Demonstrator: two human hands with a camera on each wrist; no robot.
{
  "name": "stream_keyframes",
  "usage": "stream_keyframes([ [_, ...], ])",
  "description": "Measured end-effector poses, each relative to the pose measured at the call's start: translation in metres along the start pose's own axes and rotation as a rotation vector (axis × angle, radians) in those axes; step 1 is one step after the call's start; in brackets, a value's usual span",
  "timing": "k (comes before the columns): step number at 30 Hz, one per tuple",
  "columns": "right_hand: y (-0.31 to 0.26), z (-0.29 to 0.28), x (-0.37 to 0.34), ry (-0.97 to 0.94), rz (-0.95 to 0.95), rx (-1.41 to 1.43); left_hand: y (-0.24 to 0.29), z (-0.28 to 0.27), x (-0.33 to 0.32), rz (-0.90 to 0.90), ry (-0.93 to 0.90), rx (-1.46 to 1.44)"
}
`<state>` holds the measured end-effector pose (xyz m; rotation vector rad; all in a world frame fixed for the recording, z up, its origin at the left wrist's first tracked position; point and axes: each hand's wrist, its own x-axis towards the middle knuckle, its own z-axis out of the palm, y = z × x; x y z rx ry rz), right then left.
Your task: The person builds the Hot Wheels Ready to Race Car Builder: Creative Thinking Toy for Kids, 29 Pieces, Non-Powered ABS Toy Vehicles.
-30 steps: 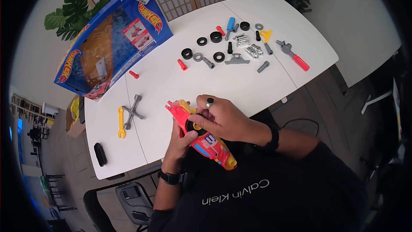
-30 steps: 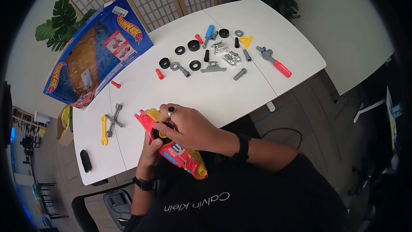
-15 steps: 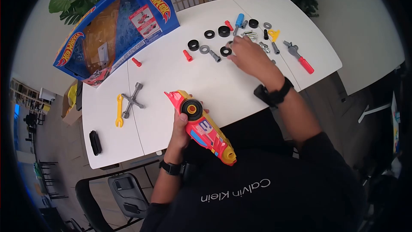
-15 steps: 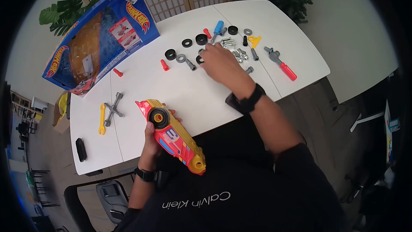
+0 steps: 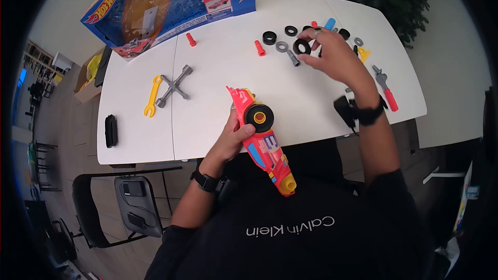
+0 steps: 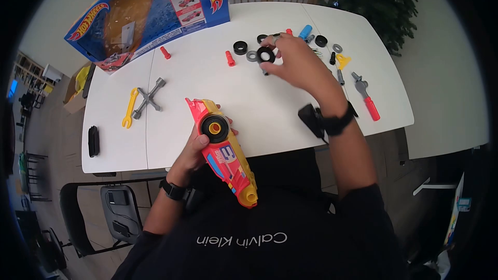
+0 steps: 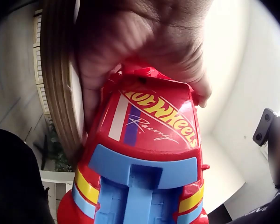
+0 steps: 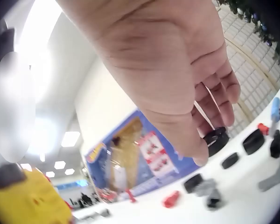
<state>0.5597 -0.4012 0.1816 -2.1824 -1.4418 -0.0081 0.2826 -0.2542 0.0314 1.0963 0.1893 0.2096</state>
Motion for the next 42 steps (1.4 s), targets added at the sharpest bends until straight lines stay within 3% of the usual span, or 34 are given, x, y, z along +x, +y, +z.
stream_keyframes([
  [2, -0.047, -0.021, -0.025, -0.072, -0.186, 0.265, -0.002, 0.000, 0.003, -0.001, 0.005, 0.025],
  [4, -0.078, -0.021, -0.050, -0.091, -0.320, 0.247, -0.002, 0.003, 0.005, 0.027, 0.014, 0.029],
  [6, -0.098, -0.012, -0.066, -0.086, -0.334, 0.254, -0.002, 0.004, 0.008, 0.108, -0.009, 0.073],
  [10, -0.104, 0.008, -0.075, -0.100, -0.328, 0.221, 0.008, 0.008, 0.005, 0.040, -0.068, 0.027],
  [15, -0.107, 0.025, -0.079, -0.001, -0.262, 0.231, 0.012, 0.013, 0.001, 0.052, -0.009, 0.040],
  [17, -0.110, 0.027, -0.079, -0.102, -0.132, 0.456, 0.011, 0.012, 0.002, 0.045, -0.019, 0.026],
  [18, -0.110, 0.031, -0.080, -0.098, -0.133, 0.454, 0.007, 0.009, 0.002, 0.050, -0.012, 0.047],
  [20, -0.103, 0.045, -0.084, -0.082, 0.055, 0.768, 0.004, 0.007, 0.003, 0.050, -0.014, 0.071],
  [21, -0.101, 0.053, -0.084, -0.069, 0.064, 0.766, 0.005, 0.008, 0.004, 0.054, -0.011, 0.058],
  [23, -0.100, 0.068, -0.084, 0.021, 0.129, 1.125, 0.004, 0.010, 0.004, 0.046, -0.032, 0.053],
  [26, -0.095, 0.079, -0.083, 0.008, 0.174, 1.251, 0.000, 0.005, 0.006, 0.050, -0.038, -0.018],
  [34, -0.086, 0.101, -0.084, 0.035, 0.216, 1.279, 0.004, 0.008, 0.004, -0.040, -0.051, -0.004],
  [36, -0.091, 0.102, -0.084, 0.075, 0.245, 1.278, 0.012, 0.013, 0.003, -0.101, -0.056, -0.175],
  [38, -0.092, 0.102, -0.086, 0.124, 0.218, 1.145, 0.010, 0.007, 0.002, -0.130, -0.075, -0.155],
  [42, -0.091, 0.109, -0.088, 0.253, 0.164, 1.181, 0.011, 0.010, 0.000, -0.085, -0.089, -0.062],
])
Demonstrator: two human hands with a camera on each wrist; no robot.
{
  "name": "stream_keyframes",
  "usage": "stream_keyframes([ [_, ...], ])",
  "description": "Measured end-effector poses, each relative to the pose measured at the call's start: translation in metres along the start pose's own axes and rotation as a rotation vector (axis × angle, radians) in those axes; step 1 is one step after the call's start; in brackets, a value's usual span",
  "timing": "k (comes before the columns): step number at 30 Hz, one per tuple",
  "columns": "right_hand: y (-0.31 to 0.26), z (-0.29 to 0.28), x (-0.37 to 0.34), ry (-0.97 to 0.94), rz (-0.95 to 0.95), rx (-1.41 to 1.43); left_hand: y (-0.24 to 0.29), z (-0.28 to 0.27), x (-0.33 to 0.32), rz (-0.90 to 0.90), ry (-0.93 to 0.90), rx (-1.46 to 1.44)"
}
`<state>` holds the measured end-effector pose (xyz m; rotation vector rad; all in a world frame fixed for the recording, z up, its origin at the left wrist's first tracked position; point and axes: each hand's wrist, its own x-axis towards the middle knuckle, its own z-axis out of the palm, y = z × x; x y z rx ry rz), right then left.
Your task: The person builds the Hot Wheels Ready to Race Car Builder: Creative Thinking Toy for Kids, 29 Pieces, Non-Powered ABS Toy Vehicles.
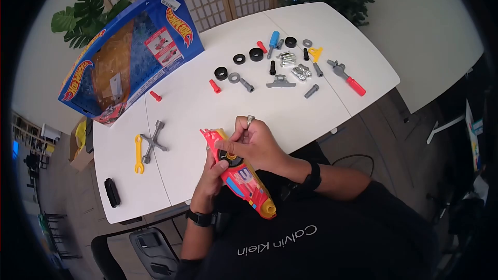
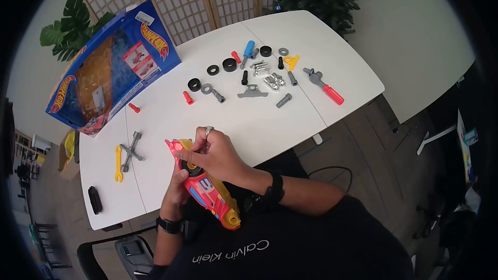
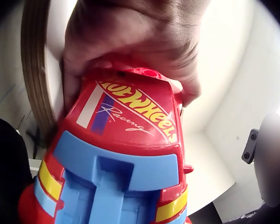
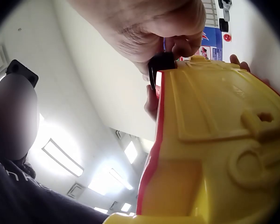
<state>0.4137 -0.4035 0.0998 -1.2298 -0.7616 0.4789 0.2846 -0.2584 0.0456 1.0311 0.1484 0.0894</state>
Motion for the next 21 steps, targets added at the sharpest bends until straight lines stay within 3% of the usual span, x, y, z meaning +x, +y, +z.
stream_keyframes([
  [2, -0.006, -0.002, 0.000, -0.005, 0.140, 0.047, 0.007, 0.008, -0.002, -0.024, 0.030, 0.083],
  [7, -0.023, -0.012, -0.003, -0.152, 0.114, 0.218, 0.016, 0.021, -0.005, -0.049, 0.149, 0.036],
  [9, -0.027, -0.020, -0.003, -0.194, 0.196, 0.165, 0.018, 0.022, -0.001, -0.058, 0.121, 0.019],
  [13, -0.025, -0.020, -0.003, -0.148, 0.272, 0.256, 0.028, 0.038, -0.003, -0.089, 0.119, 0.078],
  [17, -0.012, -0.021, -0.003, -0.101, 0.208, 0.160, 0.027, 0.035, -0.002, -0.084, 0.123, 0.267],
  [21, -0.009, -0.017, -0.005, -0.046, 0.172, 0.152, 0.032, 0.033, 0.003, -0.119, 0.070, 0.260],
])
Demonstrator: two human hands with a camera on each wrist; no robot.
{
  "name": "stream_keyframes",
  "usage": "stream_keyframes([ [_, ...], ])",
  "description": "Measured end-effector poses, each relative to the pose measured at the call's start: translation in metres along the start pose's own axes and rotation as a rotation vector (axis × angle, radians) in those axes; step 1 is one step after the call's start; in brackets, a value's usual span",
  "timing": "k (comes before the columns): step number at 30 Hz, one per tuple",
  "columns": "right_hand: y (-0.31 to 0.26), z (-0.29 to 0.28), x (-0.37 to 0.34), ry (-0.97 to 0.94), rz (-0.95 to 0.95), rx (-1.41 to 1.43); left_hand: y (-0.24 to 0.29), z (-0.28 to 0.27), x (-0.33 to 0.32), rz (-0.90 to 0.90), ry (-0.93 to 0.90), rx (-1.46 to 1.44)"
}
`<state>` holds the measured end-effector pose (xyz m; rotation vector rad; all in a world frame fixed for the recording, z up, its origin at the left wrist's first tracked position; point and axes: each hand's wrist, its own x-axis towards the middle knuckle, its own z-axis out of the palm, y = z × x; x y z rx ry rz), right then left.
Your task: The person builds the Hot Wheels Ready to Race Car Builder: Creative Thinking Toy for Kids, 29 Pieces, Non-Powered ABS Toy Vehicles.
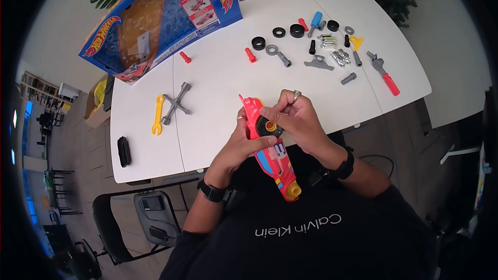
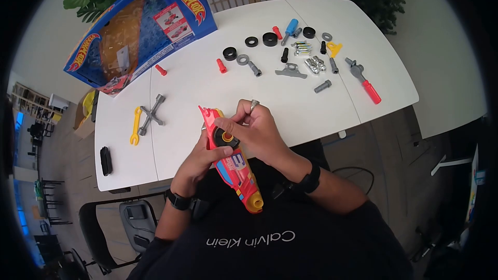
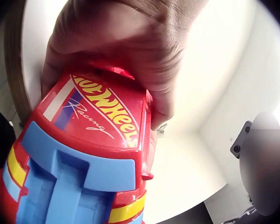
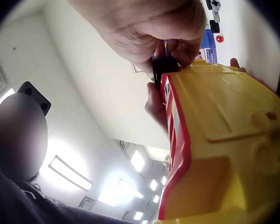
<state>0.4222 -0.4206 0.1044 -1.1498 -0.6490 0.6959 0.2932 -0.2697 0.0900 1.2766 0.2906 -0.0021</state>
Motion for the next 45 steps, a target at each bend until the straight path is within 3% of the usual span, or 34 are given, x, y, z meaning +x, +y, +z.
stream_keyframes([
  [3, 0.003, 0.000, 0.000, 0.040, -0.064, -0.089, 0.000, -0.004, -0.004, -0.060, -0.035, 0.014],
  [7, -0.006, 0.000, -0.007, 0.037, -0.052, 0.007, -0.007, 0.000, -0.007, -0.023, 0.065, -0.149],
  [11, -0.019, -0.011, -0.003, -0.036, -0.186, -0.207, -0.023, -0.014, -0.002, 0.020, 0.050, -0.217],
  [13, -0.044, -0.032, 0.010, -0.058, -0.201, -0.724, -0.027, -0.014, -0.001, 0.062, 0.055, -0.265],
  [14, -0.052, -0.042, 0.020, 0.004, -0.185, -0.928, -0.033, -0.015, 0.002, 0.110, 0.072, -0.260],
  [17, -0.046, -0.092, 0.065, 0.351, -0.452, -1.526, -0.043, -0.017, 0.002, 0.109, 0.070, -0.202],
  [18, -0.044, -0.106, 0.080, 0.356, -0.463, -1.535, -0.046, -0.017, 0.003, 0.118, 0.094, -0.193],
  [20, -0.043, -0.124, 0.106, 0.349, -0.052, -1.742, -0.047, -0.014, 0.002, 0.152, 0.102, -0.211],
  [21, -0.045, -0.126, 0.114, 0.350, -0.065, -1.747, -0.048, -0.013, 0.002, 0.174, 0.118, -0.226],
  [23, -0.043, -0.127, 0.129, 0.269, 0.176, -1.783, -0.050, -0.017, 0.003, 0.186, 0.104, -0.221],
  [27, -0.022, -0.143, 0.148, 0.352, 0.181, -1.768, -0.051, -0.021, 0.002, 0.211, 0.047, -0.234],
  [29, -0.027, -0.137, 0.145, 0.391, 0.127, -1.736, -0.062, -0.023, 0.005, 0.221, 0.138, -0.258],
  [35, -0.047, -0.129, 0.133, 0.367, 0.001, -1.641, -0.053, -0.019, 0.007, 0.222, 0.117, -0.252],
  [36, -0.056, -0.122, 0.128, 0.368, -0.076, -1.576, -0.058, -0.030, 0.006, 0.201, 0.001, -0.326],
  [37, -0.067, -0.113, 0.121, 0.361, -0.077, -1.578, -0.060, -0.031, 0.007, 0.202, 0.005, -0.330],
  [39, -0.092, -0.089, 0.096, 0.106, -0.192, -1.114, -0.063, -0.033, 0.009, 0.210, 0.029, -0.273],
  [43, -0.136, -0.032, 0.039, -0.373, -0.148, -1.031, -0.055, -0.025, 0.010, 0.181, 0.069, -0.267],
  [45, -0.154, -0.005, 0.023, -0.421, -0.076, -1.055, -0.044, -0.014, 0.009, 0.203, 0.151, -0.270],
])
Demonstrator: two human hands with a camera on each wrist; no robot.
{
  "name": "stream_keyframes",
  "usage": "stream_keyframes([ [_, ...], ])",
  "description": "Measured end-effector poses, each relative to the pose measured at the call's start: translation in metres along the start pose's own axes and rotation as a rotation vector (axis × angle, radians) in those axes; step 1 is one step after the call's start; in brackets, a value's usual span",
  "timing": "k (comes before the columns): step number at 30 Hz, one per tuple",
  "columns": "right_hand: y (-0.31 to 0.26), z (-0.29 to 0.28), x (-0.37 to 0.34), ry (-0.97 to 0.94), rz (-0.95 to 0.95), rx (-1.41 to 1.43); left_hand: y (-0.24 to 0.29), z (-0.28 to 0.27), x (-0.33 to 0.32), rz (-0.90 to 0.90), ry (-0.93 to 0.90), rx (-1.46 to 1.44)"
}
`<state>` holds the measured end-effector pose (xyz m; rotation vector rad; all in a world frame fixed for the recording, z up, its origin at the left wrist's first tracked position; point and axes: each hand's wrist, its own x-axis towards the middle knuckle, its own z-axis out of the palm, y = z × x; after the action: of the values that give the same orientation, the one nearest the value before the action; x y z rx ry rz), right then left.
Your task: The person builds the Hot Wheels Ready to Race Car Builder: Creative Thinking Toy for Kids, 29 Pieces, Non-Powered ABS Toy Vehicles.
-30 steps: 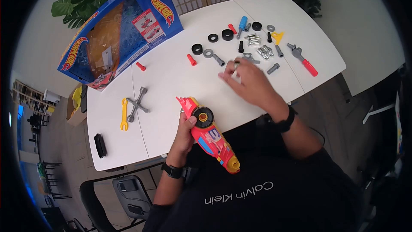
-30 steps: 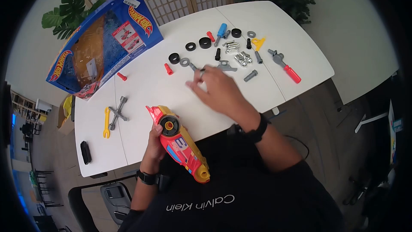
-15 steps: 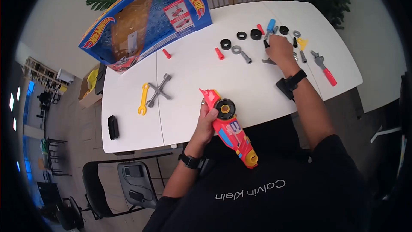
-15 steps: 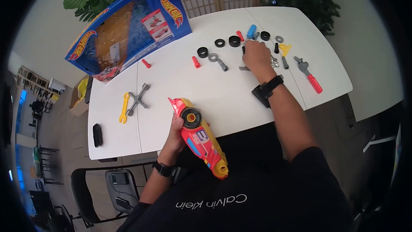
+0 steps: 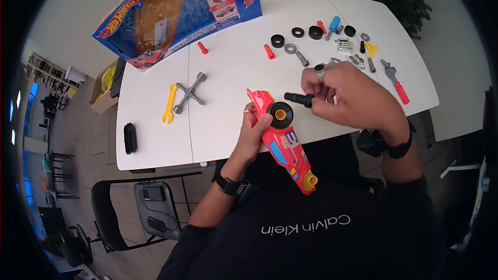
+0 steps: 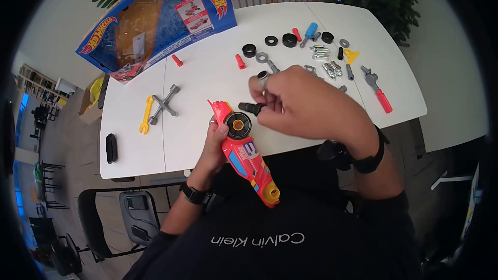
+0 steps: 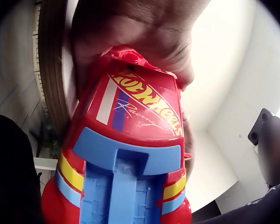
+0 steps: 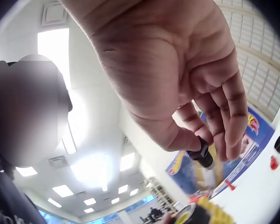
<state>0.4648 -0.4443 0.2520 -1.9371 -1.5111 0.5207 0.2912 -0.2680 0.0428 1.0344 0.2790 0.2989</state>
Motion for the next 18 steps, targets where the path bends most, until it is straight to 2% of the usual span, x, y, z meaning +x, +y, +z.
stream_keyframes([
  [1, -0.010, 0.002, 0.000, -0.072, 0.038, -0.009, 0.001, 0.003, 0.000, -0.002, -0.004, 0.000],
  [2, -0.012, 0.005, 0.001, -0.064, 0.046, -0.011, 0.001, 0.006, 0.000, -0.003, 0.022, 0.003],
  [4, -0.009, 0.015, 0.007, -0.124, -0.036, -0.072, 0.001, 0.009, 0.002, 0.003, 0.050, 0.003],
  [9, -0.007, 0.030, 0.017, -0.118, -0.018, -0.138, 0.009, 0.016, 0.000, -0.008, 0.066, 0.018],
  [12, -0.013, 0.033, 0.025, -0.103, 0.060, -0.291, 0.006, 0.016, 0.000, 0.007, 0.068, 0.003],
  [15, -0.009, 0.032, 0.029, -0.044, 0.015, -0.237, 0.009, 0.014, 0.001, -0.018, 0.060, 0.023],
  [17, 0.003, 0.033, 0.029, -0.076, -0.265, -0.044, 0.005, 0.011, 0.006, 0.014, 0.063, 0.062],
  [18, 0.006, 0.036, 0.027, -0.081, -0.262, -0.047, 0.000, 0.010, 0.003, 0.023, 0.075, 0.101],
])
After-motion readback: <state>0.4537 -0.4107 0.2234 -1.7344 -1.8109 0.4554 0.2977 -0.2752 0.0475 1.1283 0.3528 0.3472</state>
